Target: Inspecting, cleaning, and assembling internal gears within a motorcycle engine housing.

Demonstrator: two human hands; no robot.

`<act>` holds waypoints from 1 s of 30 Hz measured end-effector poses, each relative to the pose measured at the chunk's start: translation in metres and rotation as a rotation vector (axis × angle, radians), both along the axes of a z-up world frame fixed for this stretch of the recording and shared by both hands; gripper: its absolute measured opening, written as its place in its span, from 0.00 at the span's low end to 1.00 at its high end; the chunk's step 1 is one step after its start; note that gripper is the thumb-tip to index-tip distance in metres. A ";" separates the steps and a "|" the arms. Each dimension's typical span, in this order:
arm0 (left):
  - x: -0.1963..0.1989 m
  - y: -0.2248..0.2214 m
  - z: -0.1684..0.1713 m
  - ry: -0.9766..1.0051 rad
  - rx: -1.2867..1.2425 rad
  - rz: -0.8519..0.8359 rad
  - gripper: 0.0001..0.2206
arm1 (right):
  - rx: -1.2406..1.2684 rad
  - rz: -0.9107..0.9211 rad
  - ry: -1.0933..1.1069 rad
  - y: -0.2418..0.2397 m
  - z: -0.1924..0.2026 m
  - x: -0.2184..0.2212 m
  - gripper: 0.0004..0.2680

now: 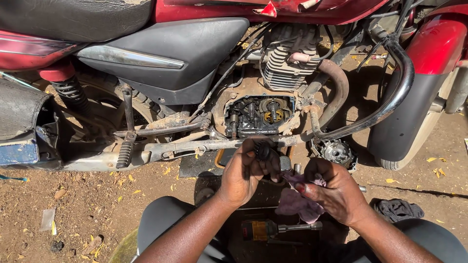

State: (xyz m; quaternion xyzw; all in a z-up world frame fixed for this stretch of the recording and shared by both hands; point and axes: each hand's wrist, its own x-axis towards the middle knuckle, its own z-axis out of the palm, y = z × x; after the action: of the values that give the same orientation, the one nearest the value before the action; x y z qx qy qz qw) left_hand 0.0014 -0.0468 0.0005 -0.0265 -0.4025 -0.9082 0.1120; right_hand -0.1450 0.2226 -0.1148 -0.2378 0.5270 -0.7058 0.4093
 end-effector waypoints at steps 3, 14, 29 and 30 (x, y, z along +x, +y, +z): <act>0.002 -0.006 0.006 0.118 -0.140 0.023 0.21 | 0.048 -0.171 -0.317 -0.060 0.125 0.037 0.09; 0.003 -0.002 -0.011 0.006 -0.235 -0.059 0.28 | 0.121 -0.121 0.199 -0.044 0.119 0.035 0.07; 0.004 0.024 0.002 -0.138 -0.173 -0.221 0.24 | -0.020 -0.334 0.235 -0.063 0.139 0.060 0.11; 0.005 0.022 0.004 -0.186 -0.200 -0.209 0.24 | -0.141 -0.302 0.271 -0.065 0.138 0.062 0.13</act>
State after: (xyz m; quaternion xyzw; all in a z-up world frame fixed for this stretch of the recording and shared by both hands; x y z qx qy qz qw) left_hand 0.0066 -0.0247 0.0045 0.0048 -0.4947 -0.8687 -0.0238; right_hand -0.0831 0.1580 0.0237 -0.2768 0.5564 -0.7557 0.2066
